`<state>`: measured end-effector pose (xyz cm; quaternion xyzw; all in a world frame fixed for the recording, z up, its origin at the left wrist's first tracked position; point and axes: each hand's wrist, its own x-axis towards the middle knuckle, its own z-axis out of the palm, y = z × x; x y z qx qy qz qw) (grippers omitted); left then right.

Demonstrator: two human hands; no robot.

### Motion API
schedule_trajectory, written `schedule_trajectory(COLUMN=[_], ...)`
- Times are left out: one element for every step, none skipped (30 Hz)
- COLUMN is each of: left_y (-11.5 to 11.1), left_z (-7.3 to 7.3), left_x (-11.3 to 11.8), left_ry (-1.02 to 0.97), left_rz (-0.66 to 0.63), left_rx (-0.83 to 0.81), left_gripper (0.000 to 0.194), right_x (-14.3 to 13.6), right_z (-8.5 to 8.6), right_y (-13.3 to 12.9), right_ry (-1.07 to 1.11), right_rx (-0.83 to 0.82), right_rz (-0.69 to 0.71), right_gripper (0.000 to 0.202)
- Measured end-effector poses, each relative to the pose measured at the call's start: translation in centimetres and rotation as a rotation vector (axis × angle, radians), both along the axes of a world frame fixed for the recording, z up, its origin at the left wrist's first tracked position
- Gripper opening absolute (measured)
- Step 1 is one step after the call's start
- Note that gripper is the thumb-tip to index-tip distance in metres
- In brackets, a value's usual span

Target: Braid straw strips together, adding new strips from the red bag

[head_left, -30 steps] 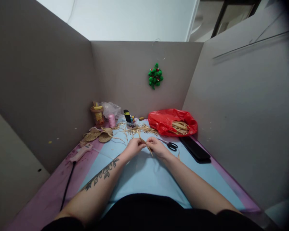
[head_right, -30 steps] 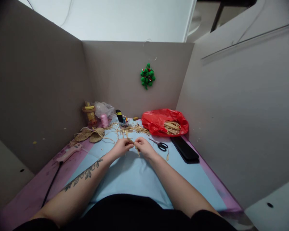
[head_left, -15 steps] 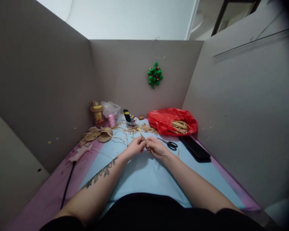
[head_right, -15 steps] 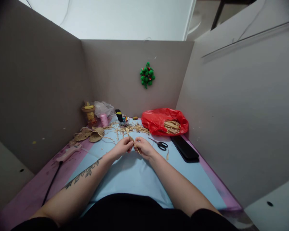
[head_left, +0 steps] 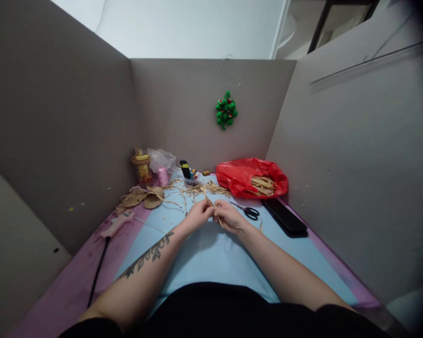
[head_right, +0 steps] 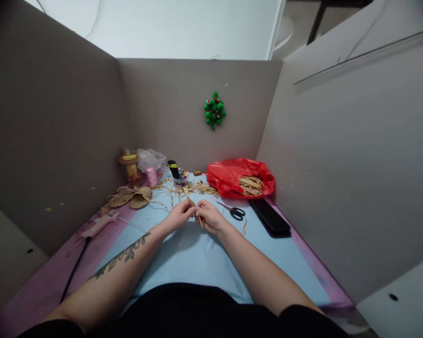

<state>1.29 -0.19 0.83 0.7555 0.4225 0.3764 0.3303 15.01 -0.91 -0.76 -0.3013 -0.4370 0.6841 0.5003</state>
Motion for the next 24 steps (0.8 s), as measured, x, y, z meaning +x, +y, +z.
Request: schedule_trajectory(left_y=[0.01, 0.05, 0.12, 0.21, 0.32, 0.43, 0.54, 0.64, 0.73, 0.8, 0.84, 0.85, 0.85, 0.82, 0.79, 0.75, 0.71, 0.68, 0.66, 0.66, 0.68, 0.71, 0.75, 0.78], left_z=[0.05, 0.08, 0.11, 0.12, 0.12, 0.1, 0.06, 0.01, -0.06, -0.15, -0.23, -0.31, -0.38, -0.41, -0.42, -0.4, -0.36, -0.3, -0.25, -0.21, -0.19, -0.19, -0.2, -0.21], left_x=[-0.01, -0.03, -0.05, -0.09, -0.14, -0.19, -0.24, -0.28, -0.3, -0.31, -0.29, -0.26, -0.22, -0.18, -0.16, -0.15, -0.18, -0.22, -0.29, -0.36, -0.44, -0.5, -0.55, -0.57], left_ry=[0.012, 0.022, 0.028, 0.033, 0.038, 0.049, 0.063, 0.079, 0.095, 0.107, 0.114, 0.117, 0.114, 0.105, 0.091, 0.074, 0.056, 0.04, 0.031, 0.032, 0.043, 0.059, 0.076, 0.092], left_rz=[0.01, 0.023, 0.037, 0.049, 0.062, 0.077, 0.094, 0.112, 0.132, 0.151, 0.165, 0.175, 0.178, 0.176, 0.17, 0.159, 0.144, 0.126, 0.109, 0.097, 0.094, 0.098, 0.104, 0.104], left_rx=[0.003, 0.002, -0.004, -0.013, -0.023, -0.031, -0.034, -0.031, -0.02, -0.005, 0.011, 0.022, 0.024, 0.02, 0.01, -0.003, -0.013, -0.018, -0.016, -0.009, 0.002, 0.015, 0.024, 0.024], left_gripper=[0.013, 0.013, 0.014, 0.016, 0.017, 0.018, 0.018, 0.018, 0.018, 0.018, 0.017, 0.017, 0.017, 0.017, 0.016, 0.016, 0.016, 0.017, 0.017, 0.016, 0.016, 0.016, 0.016, 0.015], right_x=[-0.03, -0.05, -0.05, -0.03, 0.0, 0.05, 0.09, 0.12, 0.14, 0.13, 0.11, 0.07, 0.02, -0.02, -0.04, -0.03, 0.0, 0.05, 0.11, 0.17, 0.2, 0.22, 0.21, 0.19], right_z=[0.01, 0.03, 0.04, 0.03, 0.01, -0.03, -0.08, -0.13, -0.18, -0.21, -0.21, -0.2, -0.16, -0.11, -0.06, -0.02, 0.01, 0.01, -0.01, -0.03, -0.07, -0.09, -0.11, -0.11], right_y=[-0.03, -0.05, -0.05, -0.03, 0.01, 0.07, 0.13, 0.19, 0.23, 0.24, 0.21, 0.14, 0.05, -0.04, -0.12, -0.18, -0.2, -0.18, -0.14, -0.08, -0.03, 0.02, 0.04, 0.04], right_ry=[-0.007, -0.016, -0.028, -0.042, -0.06, -0.085, -0.121, -0.165, -0.209, -0.244, -0.268, -0.28, -0.281, -0.274, -0.267, -0.264, -0.264, -0.268, -0.28, -0.295, -0.306, -0.31, -0.308, -0.302], right_rx=[0.007, 0.013, 0.018, 0.026, 0.042, 0.068, 0.103, 0.142, 0.177, 0.2, 0.208, 0.205, 0.198, 0.189, 0.181, 0.175, 0.169, 0.162, 0.156, 0.153, 0.152, 0.153, 0.156, 0.159], right_rz=[-0.002, -0.005, -0.008, -0.015, -0.028, -0.05, -0.08, -0.112, -0.139, -0.157, -0.166, -0.166, -0.162, -0.157, -0.156, -0.156, -0.156, -0.157, -0.159, -0.16, -0.163, -0.167, -0.174, -0.182], right_gripper=[0.027, 0.027, 0.027, 0.027, 0.027, 0.027, 0.027, 0.027, 0.028, 0.028, 0.028, 0.027, 0.027, 0.027, 0.027, 0.027, 0.026, 0.025, 0.024, 0.023, 0.023, 0.024, 0.025, 0.026])
